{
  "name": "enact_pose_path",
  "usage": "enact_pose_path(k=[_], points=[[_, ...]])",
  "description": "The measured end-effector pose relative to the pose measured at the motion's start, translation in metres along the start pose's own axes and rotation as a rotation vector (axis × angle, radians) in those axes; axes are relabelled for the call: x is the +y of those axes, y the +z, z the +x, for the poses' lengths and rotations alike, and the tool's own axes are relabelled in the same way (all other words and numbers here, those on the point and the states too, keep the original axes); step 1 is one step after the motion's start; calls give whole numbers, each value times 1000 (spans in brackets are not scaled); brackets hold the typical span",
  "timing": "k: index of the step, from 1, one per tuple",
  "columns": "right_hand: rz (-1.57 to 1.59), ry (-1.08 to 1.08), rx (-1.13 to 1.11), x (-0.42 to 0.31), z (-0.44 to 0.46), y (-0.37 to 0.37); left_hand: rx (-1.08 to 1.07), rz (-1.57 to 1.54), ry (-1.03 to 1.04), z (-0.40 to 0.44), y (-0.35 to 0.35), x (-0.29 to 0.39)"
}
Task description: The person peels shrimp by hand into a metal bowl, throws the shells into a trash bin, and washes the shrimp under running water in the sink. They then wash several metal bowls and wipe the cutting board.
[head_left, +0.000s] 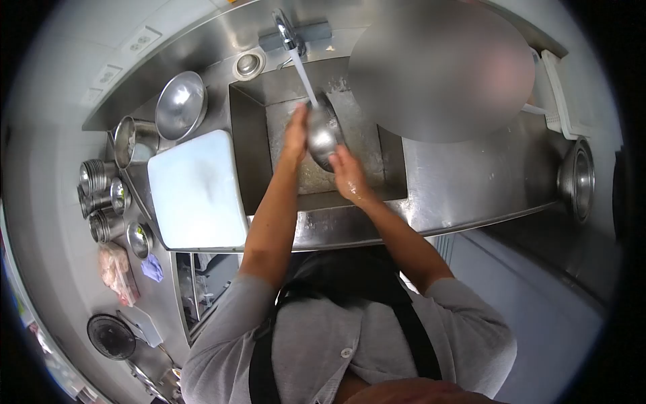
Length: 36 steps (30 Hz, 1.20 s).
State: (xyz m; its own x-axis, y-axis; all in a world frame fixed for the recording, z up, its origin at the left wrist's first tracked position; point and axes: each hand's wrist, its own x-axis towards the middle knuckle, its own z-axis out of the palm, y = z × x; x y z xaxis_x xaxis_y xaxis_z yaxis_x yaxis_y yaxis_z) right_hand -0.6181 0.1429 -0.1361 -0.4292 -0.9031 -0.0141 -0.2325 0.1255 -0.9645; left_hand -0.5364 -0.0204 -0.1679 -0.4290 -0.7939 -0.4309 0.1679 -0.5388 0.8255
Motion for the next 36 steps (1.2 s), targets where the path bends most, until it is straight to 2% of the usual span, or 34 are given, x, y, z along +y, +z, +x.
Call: enact_pose_path(k=[1,2,4,6,7,8,11,12,14,15,17,19,20,22,23,25,26,28,29,30,31,33,34,35,36], points=[[111,-2,148,16,1,-1,70,453,28,5,18,0],[124,204,153,29,9,-10,66,564,21,2,44,1],[494,369,315,31,43,-13,-146,1074,168,11,66,10],[715,349,219,47,87,-5,-86,1056,256,22,58,7],[627,337,103,44,107,-2,-57,1051,299,30,49,2],[542,323,-10,36,124,5,126,882,152,47,32,-8],[343,295,-287,3,162,22,380,255,246,16,30,15],[142,232,-442,-6,163,29,126,-25,52,15,13,21],[-283,94,-728,-24,166,36,64,-118,-133,8,-7,33],[-346,-104,-693,-39,136,28,29,-169,-229,2,-16,36],[-611,-337,-696,-17,107,14,48,-357,-251,-12,-37,41],[-560,-293,-654,-19,114,-6,87,-270,-280,-24,-38,58],[-530,-265,-635,-21,116,-11,120,-155,-228,-26,-30,59],[-104,88,-380,10,137,8,186,82,-121,-17,-1,55],[107,248,-240,22,155,16,145,274,-86,3,5,40],[489,392,-247,23,173,28,205,789,289,20,26,16],[685,456,-241,21,181,33,241,649,247,26,27,15],[434,420,-249,5,188,38,303,374,148,31,32,15],[310,410,-253,-3,187,38,271,342,187,30,31,13],[381,406,-286,-26,180,28,240,309,225,29,26,14],[269,354,-250,-23,182,27,209,274,268,22,28,23],[37,253,-177,-21,187,23,299,118,201,14,31,32],[-105,326,-285,-55,176,5,338,65,155,17,28,34],[-348,273,-373,-74,165,-3,376,12,113,20,22,39],[-374,3,-377,-58,150,-1,124,-201,1,22,9,41]])
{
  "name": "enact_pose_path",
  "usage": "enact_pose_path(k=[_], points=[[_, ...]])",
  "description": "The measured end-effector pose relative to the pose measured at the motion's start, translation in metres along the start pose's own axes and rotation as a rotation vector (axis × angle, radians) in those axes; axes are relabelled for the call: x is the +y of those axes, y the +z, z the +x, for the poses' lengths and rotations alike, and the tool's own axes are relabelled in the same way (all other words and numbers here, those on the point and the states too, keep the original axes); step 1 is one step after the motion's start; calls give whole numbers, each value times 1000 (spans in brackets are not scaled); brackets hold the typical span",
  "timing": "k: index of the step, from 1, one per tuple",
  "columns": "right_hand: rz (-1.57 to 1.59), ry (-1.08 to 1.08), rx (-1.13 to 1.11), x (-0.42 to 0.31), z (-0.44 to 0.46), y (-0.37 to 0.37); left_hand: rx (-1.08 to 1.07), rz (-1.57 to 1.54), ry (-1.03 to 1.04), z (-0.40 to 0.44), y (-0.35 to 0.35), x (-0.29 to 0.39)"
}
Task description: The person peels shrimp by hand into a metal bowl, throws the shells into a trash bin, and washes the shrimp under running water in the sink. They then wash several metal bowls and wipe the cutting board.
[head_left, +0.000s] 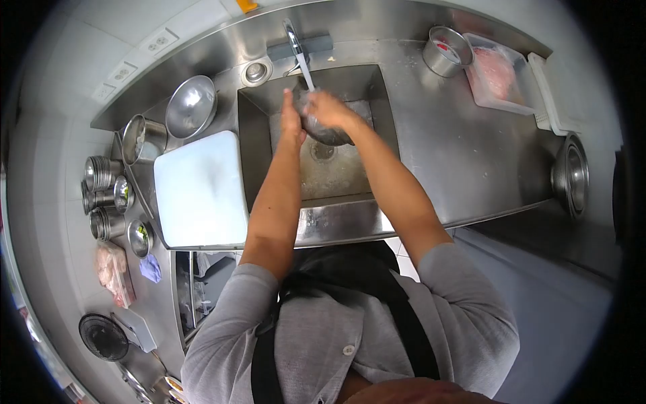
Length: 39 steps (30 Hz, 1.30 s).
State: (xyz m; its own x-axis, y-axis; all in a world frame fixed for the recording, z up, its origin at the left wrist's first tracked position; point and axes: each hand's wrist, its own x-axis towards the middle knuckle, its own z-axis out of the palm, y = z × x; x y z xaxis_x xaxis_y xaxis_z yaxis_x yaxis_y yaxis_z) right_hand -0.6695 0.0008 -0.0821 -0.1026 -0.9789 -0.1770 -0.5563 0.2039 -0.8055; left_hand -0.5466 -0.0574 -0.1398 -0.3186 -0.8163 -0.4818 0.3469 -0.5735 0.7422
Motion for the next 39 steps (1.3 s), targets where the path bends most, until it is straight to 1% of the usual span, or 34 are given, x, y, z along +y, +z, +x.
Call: enact_pose_path(k=[1,3,4,6,7,8,9,11,12,14,16,17,18,19,21,22,23,25,27,29,31,33,34,36,38,39], points=[[-74,-253,47,15,-13,13,-16,-111,-114,-6,-5,9],[-30,-228,48,18,-49,13,36,-236,-46,-31,0,22],[-11,-219,52,18,-56,9,-4,-255,-14,-34,-1,21],[46,-179,213,22,-54,4,116,-125,120,-11,1,3],[75,-159,293,30,-49,4,175,-59,188,-14,12,1],[170,-98,340,37,-39,5,279,124,289,-19,27,-6],[269,2,400,45,-38,9,262,263,375,-15,34,-15],[463,195,523,60,-36,8,70,553,337,-29,47,-9],[434,147,665,69,-41,7,37,543,296,-31,51,-10],[621,161,627,74,-72,-19,-40,522,219,-29,54,-7],[805,177,653,75,-106,-40,-120,396,146,-25,51,-2],[711,176,681,77,-122,-47,-169,320,123,-20,46,0],[616,186,713,80,-137,-54,-199,207,33,-11,44,5],[523,203,745,82,-152,-61,-222,-46,-43,-12,46,11],[747,135,750,59,-186,-85,-167,-272,-92,-12,58,22],[836,137,720,61,-204,-102,-197,-292,-92,-7,60,21],[852,126,780,62,-222,-120,-219,-316,-85,-2,61,20],[885,93,874,60,-258,-162,-201,-347,-141,3,68,23],[701,-12,1026,45,-303,-215,-163,-343,-163,10,69,25],[431,-58,1205,39,-342,-275,-116,-297,-152,17,66,24],[6,6,1262,18,-379,-336,-105,-258,-149,25,57,27],[-596,239,1362,20,-403,-396,-58,-230,-145,29,50,32],[-764,180,1430,25,-406,-413,-83,-229,-149,45,37,32],[-1109,55,1541,31,-413,-436,44,-262,-148,59,25,44],[-657,134,1382,47,-397,-410,131,-310,-105,74,15,57],[-458,253,1252,52,-380,-387,158,-340,-64,79,9,61]])
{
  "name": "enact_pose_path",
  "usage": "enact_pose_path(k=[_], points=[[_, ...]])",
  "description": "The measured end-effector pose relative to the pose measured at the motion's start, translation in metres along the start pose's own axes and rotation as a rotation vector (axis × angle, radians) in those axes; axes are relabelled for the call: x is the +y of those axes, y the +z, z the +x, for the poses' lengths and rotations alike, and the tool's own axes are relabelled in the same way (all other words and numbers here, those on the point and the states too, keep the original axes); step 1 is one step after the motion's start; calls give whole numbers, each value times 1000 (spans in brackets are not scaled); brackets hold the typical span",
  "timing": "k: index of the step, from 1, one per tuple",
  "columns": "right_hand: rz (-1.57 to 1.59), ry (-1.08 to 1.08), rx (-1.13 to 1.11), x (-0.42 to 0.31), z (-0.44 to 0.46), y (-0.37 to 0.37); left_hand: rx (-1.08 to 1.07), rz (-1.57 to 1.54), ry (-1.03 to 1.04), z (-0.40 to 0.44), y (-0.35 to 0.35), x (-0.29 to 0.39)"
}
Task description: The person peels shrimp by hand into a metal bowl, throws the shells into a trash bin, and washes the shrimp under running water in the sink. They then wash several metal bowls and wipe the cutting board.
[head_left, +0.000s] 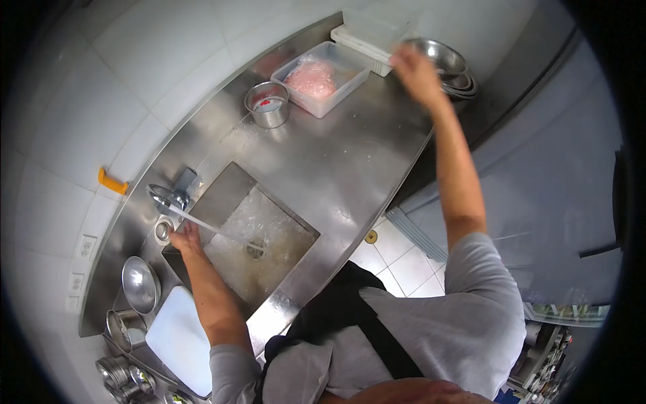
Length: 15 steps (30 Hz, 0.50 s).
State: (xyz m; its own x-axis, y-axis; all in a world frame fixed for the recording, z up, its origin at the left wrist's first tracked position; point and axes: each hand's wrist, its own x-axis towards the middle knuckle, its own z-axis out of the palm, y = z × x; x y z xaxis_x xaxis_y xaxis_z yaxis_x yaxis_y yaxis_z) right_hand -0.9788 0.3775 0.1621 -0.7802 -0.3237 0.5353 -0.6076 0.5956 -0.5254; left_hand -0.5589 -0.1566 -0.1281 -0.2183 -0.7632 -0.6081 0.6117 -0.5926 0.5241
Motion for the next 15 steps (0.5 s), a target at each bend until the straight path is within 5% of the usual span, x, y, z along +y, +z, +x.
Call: enact_pose_path(k=[2,4,6,7,10,12,15], points=[[273,4,-330,-7,-57,74,-39,46,75,-5,2,12],[912,-5,-880,-39,-121,154,-107,97,108,-13,2,20],[998,156,-1214,-86,-188,232,-115,117,99,-11,1,21],[1175,451,-1289,-106,-224,285,-98,106,87,-11,5,21],[1668,775,-1329,-154,-303,428,-218,48,157,42,-43,38],[1453,1134,-1256,-200,-312,474,60,174,192,-8,-9,25],[1440,1283,-1243,-250,-308,482,-164,222,105,-38,10,12]])
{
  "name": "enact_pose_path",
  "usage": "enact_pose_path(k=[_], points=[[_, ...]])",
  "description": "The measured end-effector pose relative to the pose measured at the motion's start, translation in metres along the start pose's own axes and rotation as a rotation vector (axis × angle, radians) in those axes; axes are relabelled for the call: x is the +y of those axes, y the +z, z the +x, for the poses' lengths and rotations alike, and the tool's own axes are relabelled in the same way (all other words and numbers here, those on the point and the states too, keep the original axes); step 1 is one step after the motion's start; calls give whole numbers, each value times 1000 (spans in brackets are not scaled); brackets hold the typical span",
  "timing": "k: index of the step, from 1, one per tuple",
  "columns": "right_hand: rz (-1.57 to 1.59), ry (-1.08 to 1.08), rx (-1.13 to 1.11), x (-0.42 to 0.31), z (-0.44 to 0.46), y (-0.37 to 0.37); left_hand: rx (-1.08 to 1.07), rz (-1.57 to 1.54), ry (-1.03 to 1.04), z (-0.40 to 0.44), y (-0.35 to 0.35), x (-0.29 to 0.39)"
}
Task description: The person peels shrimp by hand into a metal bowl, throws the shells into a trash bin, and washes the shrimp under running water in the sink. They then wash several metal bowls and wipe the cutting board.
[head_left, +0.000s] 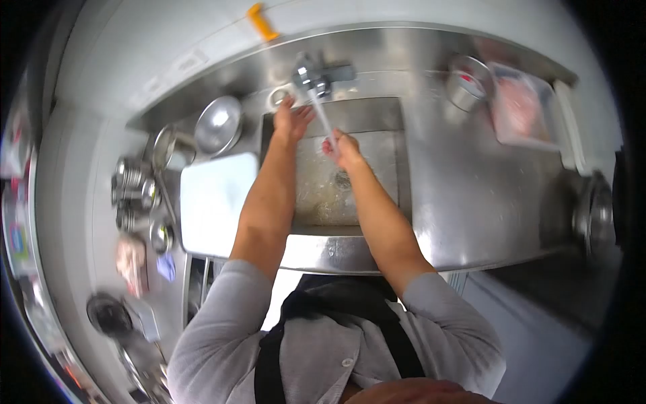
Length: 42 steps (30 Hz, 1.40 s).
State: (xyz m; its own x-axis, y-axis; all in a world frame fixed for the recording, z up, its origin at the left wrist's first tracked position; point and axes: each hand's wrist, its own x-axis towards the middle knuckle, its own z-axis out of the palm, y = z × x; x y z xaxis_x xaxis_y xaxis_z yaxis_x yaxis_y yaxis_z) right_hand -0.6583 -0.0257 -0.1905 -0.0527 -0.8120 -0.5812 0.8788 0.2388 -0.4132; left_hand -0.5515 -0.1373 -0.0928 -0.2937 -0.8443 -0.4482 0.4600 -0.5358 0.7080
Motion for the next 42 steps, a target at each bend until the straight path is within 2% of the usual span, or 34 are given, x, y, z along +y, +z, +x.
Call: enact_pose_path(k=[1,2,3,4,6,8,10,13,14,15,16,18,19,21,24,26,27,28,29,30,31,32,33,34,35,36,37,38,39,40,41,42], points=[[-26,14,15,1,0,3,21,77,12,6,2,-2],[-44,14,27,0,6,1,-94,55,63,18,-1,-15],[-158,-51,50,7,11,2,126,8,80,12,16,-13],[-273,-133,64,12,11,1,125,61,112,18,15,-13],[-372,-133,144,3,-13,8,108,181,208,-17,49,-3],[-200,-170,197,6,-21,21,-26,458,404,9,33,-15],[-207,-152,-8,-2,-8,2,17,350,313,-9,33,-8],[-442,-49,-135,-10,-7,-4,47,697,392,-28,-7,-3],[-537,-30,-175,-6,-10,-6,31,685,387,-42,-20,8],[-659,-29,-202,9,-8,-19,9,669,374,-61,-42,21],[-1429,-262,-178,35,24,-74,-18,655,351,-82,-65,34],[-2132,-502,-91,55,14,-120,-46,480,304,-111,-118,64],[-2074,-483,-61,58,-18,-110,-14,413,318,-118,-152,83],[-1758,-228,47,67,-37,-105,170,345,402,-127,-213,127],[-1606,-143,33,83,-63,-121,532,204,600,-117,-301,192],[-1746,-206,11,91,-72,-113,743,269,615,-91,-359,233],[-1801,-246,37,91,-84,-114,846,371,605,-75,-390,252],[-1914,-379,71,91,-86,-116,901,476,549,-55,-414,267],[-2030,-506,109,89,-79,-110,912,554,473,-40,-434,280],[-2076,-559,93,79,-83,-81,789,603,335,-31,-447,295],[-2127,-604,54,68,-91,-36,903,405,409,-23,-448,294],[-1921,-672,113,61,-93,0,977,418,423,-30,-434,295],[-1870,-768,77,52,-94,41,1066,428,443,-47,-423,298],[-1690,-732,86,45,-101,91,1026,523,523,-52,-421,289],[-1780,-742,100,23,-94,121,991,616,604,-59,-419,279],[-1657,-803,78,5,-76,138,966,704,682,-70,-419,265],[-1648,-1008,-17,-9,-82,182,867,843,820,-86,-415,246],[-1769,-1172,41,-37,-64,206,787,990,940,-106,-409,225],[-2017,-1364,89,-65,-54,237,712,1006,976,-131,-403,209],[-2069,-1137,140,-112,-17,245,722,1055,928,-166,-392,199],[-2488,-1334,121,-165,26,241,700,1008,898,-211,-379,197],[-2841,-1654,147,-217,68,239,721,1011,878,-238,-380,192]])
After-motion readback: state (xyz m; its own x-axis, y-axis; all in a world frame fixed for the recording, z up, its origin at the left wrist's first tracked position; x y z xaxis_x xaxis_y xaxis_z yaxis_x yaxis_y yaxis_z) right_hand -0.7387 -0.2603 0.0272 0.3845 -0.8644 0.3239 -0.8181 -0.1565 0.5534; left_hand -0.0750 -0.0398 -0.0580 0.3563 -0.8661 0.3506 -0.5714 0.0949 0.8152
